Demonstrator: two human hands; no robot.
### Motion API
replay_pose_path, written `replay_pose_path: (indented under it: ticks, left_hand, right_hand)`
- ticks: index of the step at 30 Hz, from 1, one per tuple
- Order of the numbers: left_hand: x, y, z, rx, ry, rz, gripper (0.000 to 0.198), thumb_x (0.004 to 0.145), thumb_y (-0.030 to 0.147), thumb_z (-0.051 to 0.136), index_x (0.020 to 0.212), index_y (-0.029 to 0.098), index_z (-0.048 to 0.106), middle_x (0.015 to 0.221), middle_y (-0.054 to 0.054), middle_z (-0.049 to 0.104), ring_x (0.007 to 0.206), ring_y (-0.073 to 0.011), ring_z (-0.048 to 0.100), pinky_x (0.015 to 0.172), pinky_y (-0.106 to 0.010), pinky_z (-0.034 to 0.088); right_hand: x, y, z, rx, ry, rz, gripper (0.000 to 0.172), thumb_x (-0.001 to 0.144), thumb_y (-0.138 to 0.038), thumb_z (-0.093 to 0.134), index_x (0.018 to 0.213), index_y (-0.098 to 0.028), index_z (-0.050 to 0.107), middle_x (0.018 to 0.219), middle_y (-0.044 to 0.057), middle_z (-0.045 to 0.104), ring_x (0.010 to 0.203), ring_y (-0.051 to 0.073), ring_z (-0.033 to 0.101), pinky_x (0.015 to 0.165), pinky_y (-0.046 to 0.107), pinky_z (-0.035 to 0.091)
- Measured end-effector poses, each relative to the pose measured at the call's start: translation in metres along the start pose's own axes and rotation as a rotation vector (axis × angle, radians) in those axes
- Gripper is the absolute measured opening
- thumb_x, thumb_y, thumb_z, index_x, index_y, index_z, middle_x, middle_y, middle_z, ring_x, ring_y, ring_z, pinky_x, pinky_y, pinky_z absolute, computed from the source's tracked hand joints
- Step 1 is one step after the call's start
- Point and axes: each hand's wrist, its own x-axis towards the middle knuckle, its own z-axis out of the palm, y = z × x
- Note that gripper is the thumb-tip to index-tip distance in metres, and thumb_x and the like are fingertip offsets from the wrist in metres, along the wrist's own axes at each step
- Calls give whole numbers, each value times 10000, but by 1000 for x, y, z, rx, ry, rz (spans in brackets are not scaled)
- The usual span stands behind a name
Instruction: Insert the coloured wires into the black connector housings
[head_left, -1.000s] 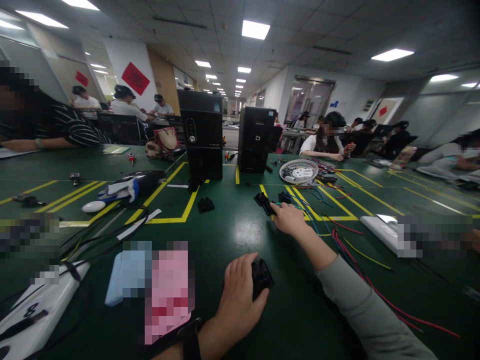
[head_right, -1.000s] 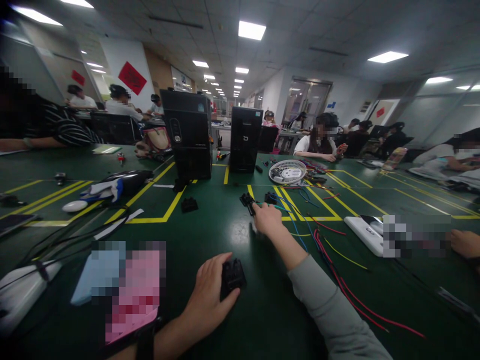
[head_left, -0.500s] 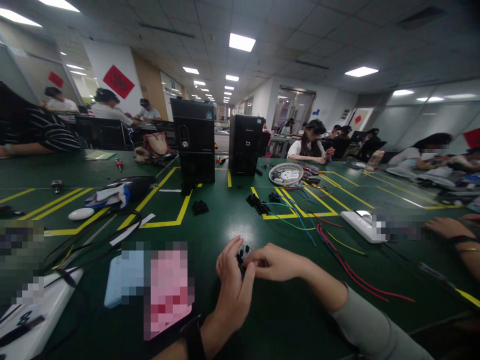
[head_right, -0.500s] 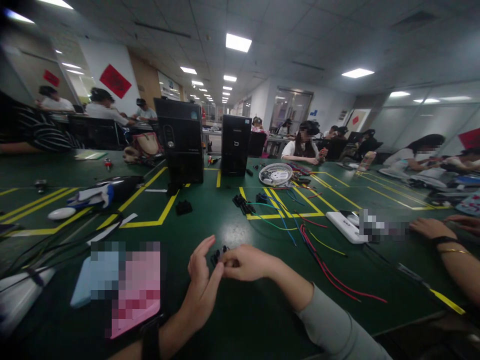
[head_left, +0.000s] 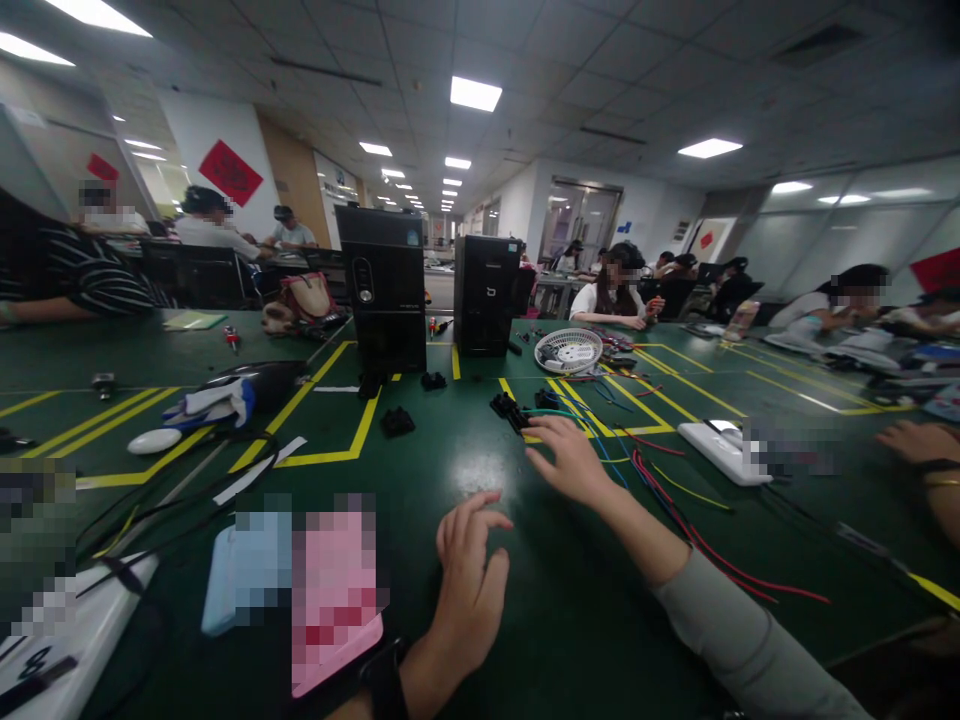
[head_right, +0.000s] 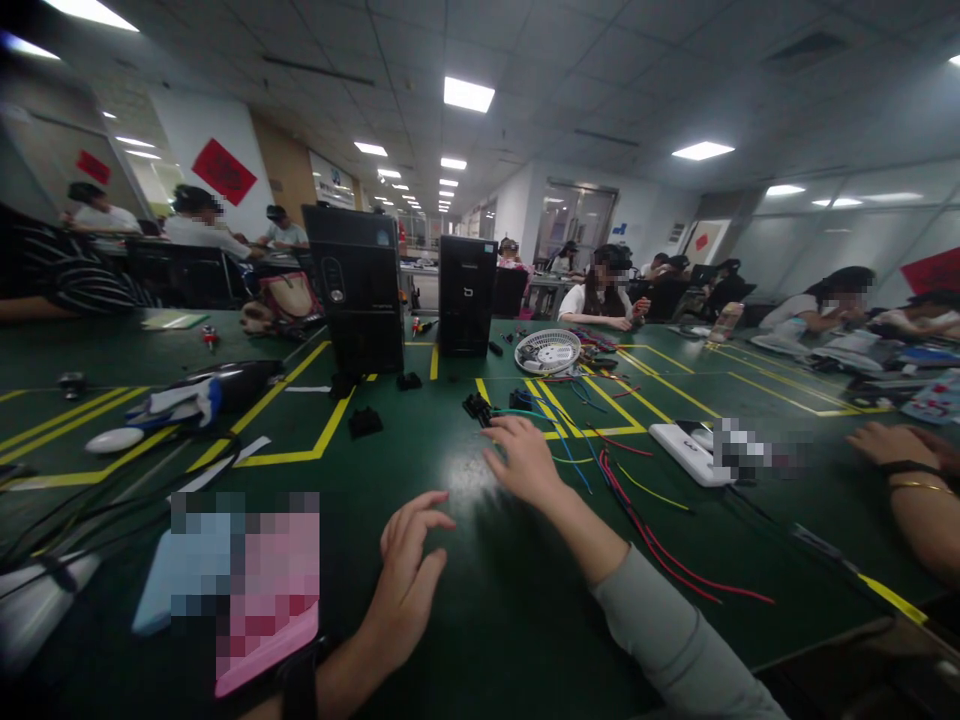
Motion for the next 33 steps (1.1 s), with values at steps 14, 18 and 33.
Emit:
replay_pose_path:
  ticks: [14,18,33]
  left_hand:
    - [2,7,0,-90,-101,150,165,630,63,390,532,195,379,569,15,495,660,-163,507,736,-351,368]
    - [2,7,2,-39,-97,170,164,601,64,387,516,195,337,538,15,433,615,-157,472,663,-328,353]
    - [5,-1,5,-28,-24,-26,267,707,46,479,914,210,522,943,-28,580,951,-217,541,872,-405,391]
  right_hand:
    - [67,134,3,18,-230,632,476,876,-486,546,1198,-135,555,1200,122,579,1070,255,564,895,445,452]
    - [76,142,5,120,-296,669,349,912,-375,542,1177,-148,547,1196,91,559,1034,223,569,874,438,476]
    - [100,138,4,560,-41,790,282,916,-307,551,1145,-143,558,1115,74,589,926,186,605,780,375,527]
